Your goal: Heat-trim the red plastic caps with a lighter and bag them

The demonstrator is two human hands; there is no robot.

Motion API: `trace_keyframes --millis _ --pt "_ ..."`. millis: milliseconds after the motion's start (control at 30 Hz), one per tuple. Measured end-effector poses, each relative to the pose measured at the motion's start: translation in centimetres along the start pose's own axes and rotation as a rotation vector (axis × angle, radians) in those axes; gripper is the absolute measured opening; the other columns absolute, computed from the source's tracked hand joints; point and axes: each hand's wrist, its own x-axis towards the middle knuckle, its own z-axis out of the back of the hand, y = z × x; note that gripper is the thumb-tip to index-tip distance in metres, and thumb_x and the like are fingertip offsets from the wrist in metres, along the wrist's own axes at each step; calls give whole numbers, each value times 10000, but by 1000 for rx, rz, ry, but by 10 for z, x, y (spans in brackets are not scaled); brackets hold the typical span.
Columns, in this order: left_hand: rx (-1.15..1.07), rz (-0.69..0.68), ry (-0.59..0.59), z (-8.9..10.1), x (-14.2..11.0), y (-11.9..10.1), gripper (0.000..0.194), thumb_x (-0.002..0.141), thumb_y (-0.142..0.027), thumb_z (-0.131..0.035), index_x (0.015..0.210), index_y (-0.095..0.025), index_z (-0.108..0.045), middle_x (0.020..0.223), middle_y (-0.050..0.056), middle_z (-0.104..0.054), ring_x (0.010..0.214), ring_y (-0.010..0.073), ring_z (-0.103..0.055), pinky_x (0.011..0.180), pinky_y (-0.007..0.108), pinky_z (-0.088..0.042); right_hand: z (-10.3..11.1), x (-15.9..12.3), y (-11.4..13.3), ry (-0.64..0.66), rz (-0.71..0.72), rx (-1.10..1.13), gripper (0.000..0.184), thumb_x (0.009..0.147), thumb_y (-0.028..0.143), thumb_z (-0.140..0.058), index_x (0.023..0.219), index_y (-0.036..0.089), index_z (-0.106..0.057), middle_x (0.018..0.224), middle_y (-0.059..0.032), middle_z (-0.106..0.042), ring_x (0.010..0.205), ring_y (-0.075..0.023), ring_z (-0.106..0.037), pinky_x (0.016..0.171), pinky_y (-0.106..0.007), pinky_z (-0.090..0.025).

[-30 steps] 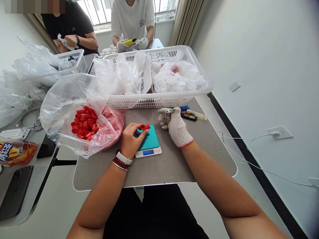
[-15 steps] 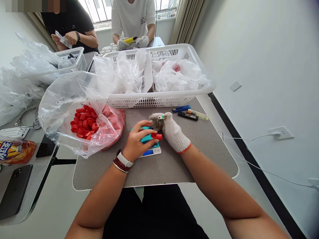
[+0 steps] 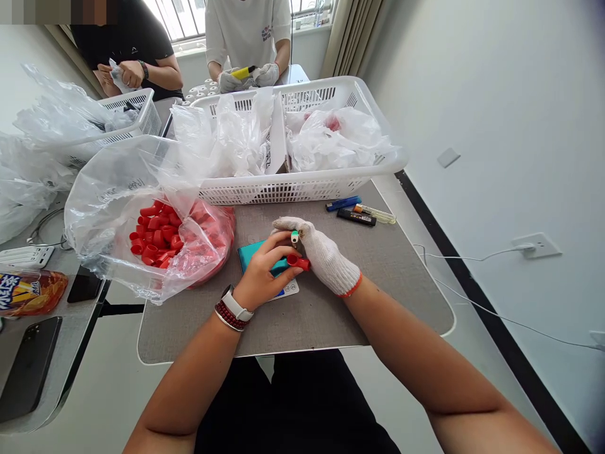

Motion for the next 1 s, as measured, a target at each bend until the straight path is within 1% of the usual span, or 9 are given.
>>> trace_keyframes --millis 100,200,333,433,567,700,800,867,1000 --pt "-21 46 22 0 -1 -3 155 948 -334 -585 1016 -194 -595 1318 148 -572 1250 248 -570 1050 439 -484 -2 0 1 -27 44 -25 672 872 779 -389 1124 234 -692 1203 -76 -687 1162 -239 -635 1066 -409 -492" --pt "-67 69 64 -1 -3 -6 194 984 -389 -500 1017 -203 -547 1299 157 -574 1251 253 -560 1031 430 -486 -2 -1 1 -85 136 -60 610 934 707 -357 1176 240 -666 1238 -77 -673 1152 -218 -640 1037 -393 -512" --pt "-130 90 97 -3 -5 -9 247 1013 -435 -395 1023 -214 -503 1154 132 -587 1138 233 -581 982 402 -504 1 -4 3 -93 245 -191 496 988 590 -372 1224 245 -639 1294 -74 -647 1168 -201 -625 1046 -380 -499" --pt "-127 122 65 -4 -6 -9 239 1019 -427 -375 1034 -214 -483 1110 114 -562 1059 212 -580 951 378 -508 1 -7 8 -101 219 -217 487 989 583 -376 1220 246 -642 1296 -71 -648 1175 -207 -618 1032 -383 -507" --pt "-94 107 53 -2 -5 -7 188 1020 -375 -403 1037 -205 -482 1111 111 -553 1074 205 -567 970 366 -484 1 -8 14 -161 188 -153 455 976 570 -419 1159 235 -666 1239 -68 -675 1127 -205 -635 985 -372 -523" --pt "-22 116 45 1 -5 -5 174 1019 -359 -411 1019 -203 -486 1080 107 -562 1064 206 -569 955 367 -485 7 -4 15 -257 141 -62 491 968 609 -369 1062 245 -684 1120 -60 -716 1014 -202 -668 887 -361 -550" --pt "4 109 13 3 -4 -4 176 1014 -363 -426 1011 -202 -497 1077 107 -570 1068 208 -578 964 371 -483 13 0 15 -329 151 -21 473 959 609 -385 1040 248 -679 1070 -61 -723 944 -196 -679 837 -350 -555" --pt "6 99 -2 4 -4 -4 167 1009 -356 -442 1011 -201 -505 1116 117 -578 1101 214 -584 982 377 -478 15 1 13 -320 141 -10 438 949 595 -430 1024 247 -684 1053 -58 -723 915 -187 -679 825 -341 -555" --pt "42 84 -1 5 -3 -5 152 998 -340 -470 1022 -201 -524 1215 138 -590 1179 236 -581 1017 403 -467 12 -1 11 -206 36 14 428 931 601 -475 1035 244 -687 1048 -52 -721 921 -178 -680 816 -323 -562"
